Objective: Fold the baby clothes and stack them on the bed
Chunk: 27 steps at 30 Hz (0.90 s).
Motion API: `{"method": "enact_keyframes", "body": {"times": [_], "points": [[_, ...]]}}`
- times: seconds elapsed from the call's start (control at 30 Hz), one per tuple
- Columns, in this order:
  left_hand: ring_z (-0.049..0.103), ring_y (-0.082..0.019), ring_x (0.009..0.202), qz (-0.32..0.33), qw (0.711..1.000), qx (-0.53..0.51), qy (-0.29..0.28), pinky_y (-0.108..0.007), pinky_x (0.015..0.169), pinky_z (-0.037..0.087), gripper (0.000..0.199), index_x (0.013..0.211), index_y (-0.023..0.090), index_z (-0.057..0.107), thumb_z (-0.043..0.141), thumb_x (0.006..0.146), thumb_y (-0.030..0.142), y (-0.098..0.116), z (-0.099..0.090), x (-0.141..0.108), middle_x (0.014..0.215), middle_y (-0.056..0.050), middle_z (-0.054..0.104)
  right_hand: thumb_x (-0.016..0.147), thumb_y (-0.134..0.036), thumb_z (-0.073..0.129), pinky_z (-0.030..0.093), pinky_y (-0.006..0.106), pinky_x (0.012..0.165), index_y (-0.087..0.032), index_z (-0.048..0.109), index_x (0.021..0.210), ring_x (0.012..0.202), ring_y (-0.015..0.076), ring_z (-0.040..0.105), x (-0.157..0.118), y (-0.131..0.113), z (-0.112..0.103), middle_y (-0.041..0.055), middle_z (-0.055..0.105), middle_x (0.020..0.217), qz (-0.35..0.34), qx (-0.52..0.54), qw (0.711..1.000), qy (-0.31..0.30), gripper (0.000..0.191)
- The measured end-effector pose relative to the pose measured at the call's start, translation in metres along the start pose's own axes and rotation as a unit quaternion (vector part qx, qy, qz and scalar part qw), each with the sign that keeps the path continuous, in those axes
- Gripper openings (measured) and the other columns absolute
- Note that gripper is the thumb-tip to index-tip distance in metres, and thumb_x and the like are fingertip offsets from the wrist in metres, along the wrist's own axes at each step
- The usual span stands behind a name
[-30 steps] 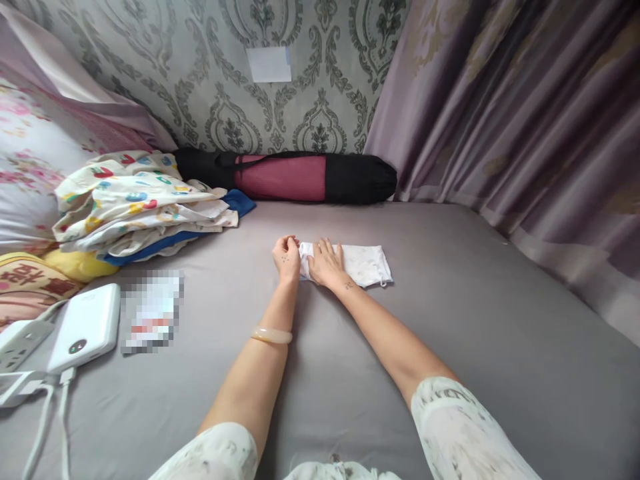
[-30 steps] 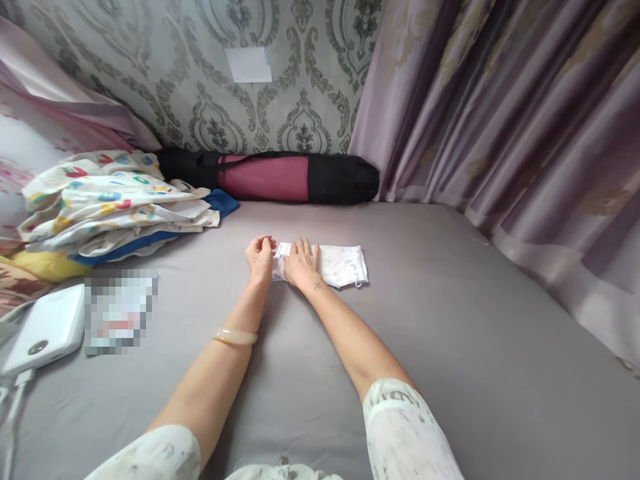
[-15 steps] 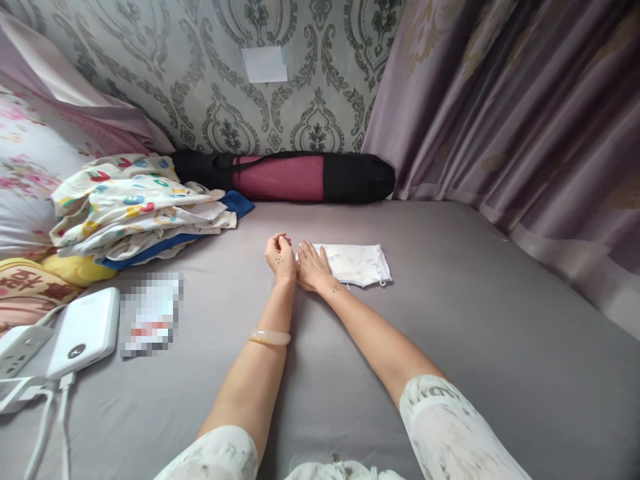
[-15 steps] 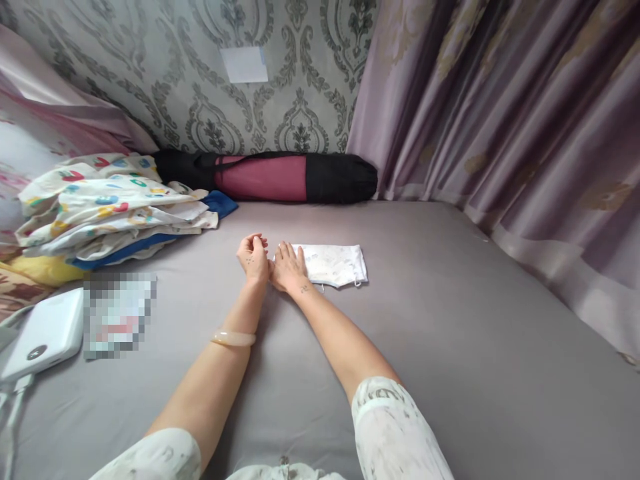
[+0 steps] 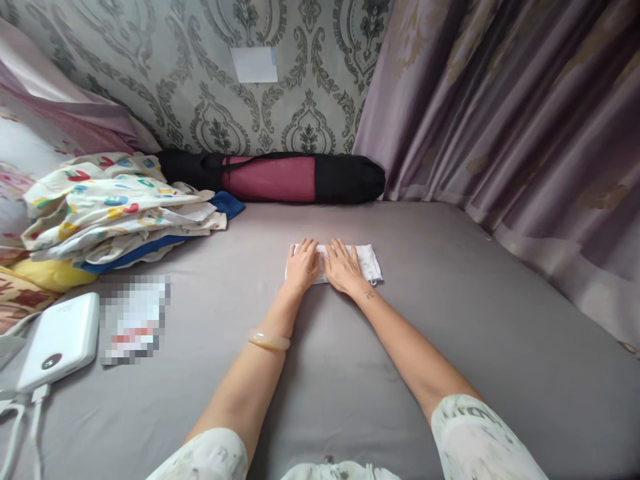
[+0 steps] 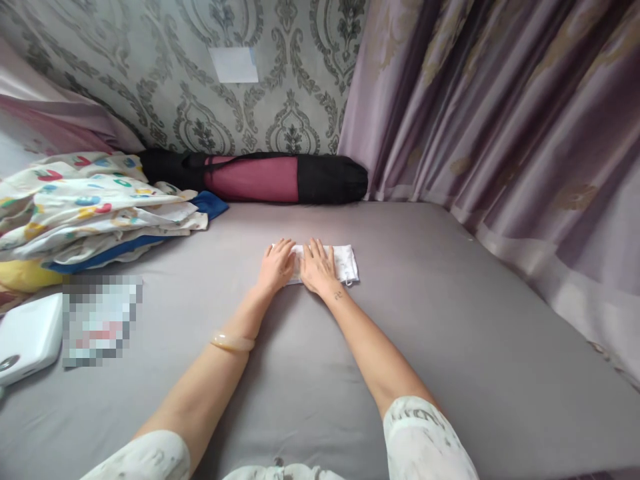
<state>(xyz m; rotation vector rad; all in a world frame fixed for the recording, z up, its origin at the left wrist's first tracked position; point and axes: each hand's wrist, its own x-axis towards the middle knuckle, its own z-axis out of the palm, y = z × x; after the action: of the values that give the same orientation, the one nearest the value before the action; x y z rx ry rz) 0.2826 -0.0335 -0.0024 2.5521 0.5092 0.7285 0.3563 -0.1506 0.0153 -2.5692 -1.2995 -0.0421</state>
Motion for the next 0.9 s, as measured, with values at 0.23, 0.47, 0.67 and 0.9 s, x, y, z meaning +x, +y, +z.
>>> {"method": "enact_keyframes", "body": {"times": [0.23, 0.47, 0.67, 0.9], "points": [[0.038, -0.027, 0.14, -0.003, 0.985, 0.118, -0.122, -0.052, 0.116, 0.023, 0.037, 0.13, 0.023, 0.053, 0.035, 0.098, 0.025, 0.006, 0.0, -0.005, 0.145, -0.01, 0.05, 0.1, -0.033, 0.026, 0.014, 0.049, 0.117, -0.013, 0.035, 0.15, 0.146, 0.0251, 0.023, -0.005, 0.003, 0.007, 0.0115, 0.031, 0.158, 0.015, 0.003, 1.0, -0.006, 0.054], [0.037, -0.028, 0.141, -0.006, 0.99, 0.123, -0.068, -0.055, 0.117, 0.018, 0.04, 0.132, 0.023, 0.054, 0.033, 0.099, 0.034, 0.007, 0.0, -0.005, 0.145, -0.012, 0.05, 0.101, -0.035, 0.022, 0.009, 0.049, 0.118, -0.013, 0.033, 0.151, 0.148, 0.0252, 0.018, -0.003, 0.009, 0.002, 0.0127, 0.027, 0.159, 0.048, 0.01, 0.999, -0.007, 0.056], [0.03, -0.033, 0.143, -0.056, 0.983, 0.139, -0.106, -0.058, 0.115, 0.021, 0.047, 0.138, 0.018, 0.05, 0.035, 0.099, 0.04, 0.007, -0.001, -0.006, 0.15, -0.016, 0.043, 0.102, -0.038, 0.021, 0.008, 0.05, 0.117, -0.009, 0.035, 0.15, 0.147, 0.028, 0.018, -0.005, 0.021, 0.001, 0.0159, 0.028, 0.158, 0.121, -0.011, 0.992, -0.018, 0.058], [0.031, -0.032, 0.143, -0.057, 0.982, 0.143, -0.108, -0.057, 0.115, 0.023, 0.046, 0.138, 0.02, 0.049, 0.035, 0.098, 0.04, 0.008, -0.002, -0.007, 0.15, -0.015, 0.044, 0.101, -0.039, 0.021, 0.009, 0.05, 0.117, -0.01, 0.036, 0.149, 0.146, 0.028, 0.021, -0.004, 0.021, 0.003, 0.0159, 0.031, 0.157, 0.119, -0.014, 0.993, -0.018, 0.058]]}}
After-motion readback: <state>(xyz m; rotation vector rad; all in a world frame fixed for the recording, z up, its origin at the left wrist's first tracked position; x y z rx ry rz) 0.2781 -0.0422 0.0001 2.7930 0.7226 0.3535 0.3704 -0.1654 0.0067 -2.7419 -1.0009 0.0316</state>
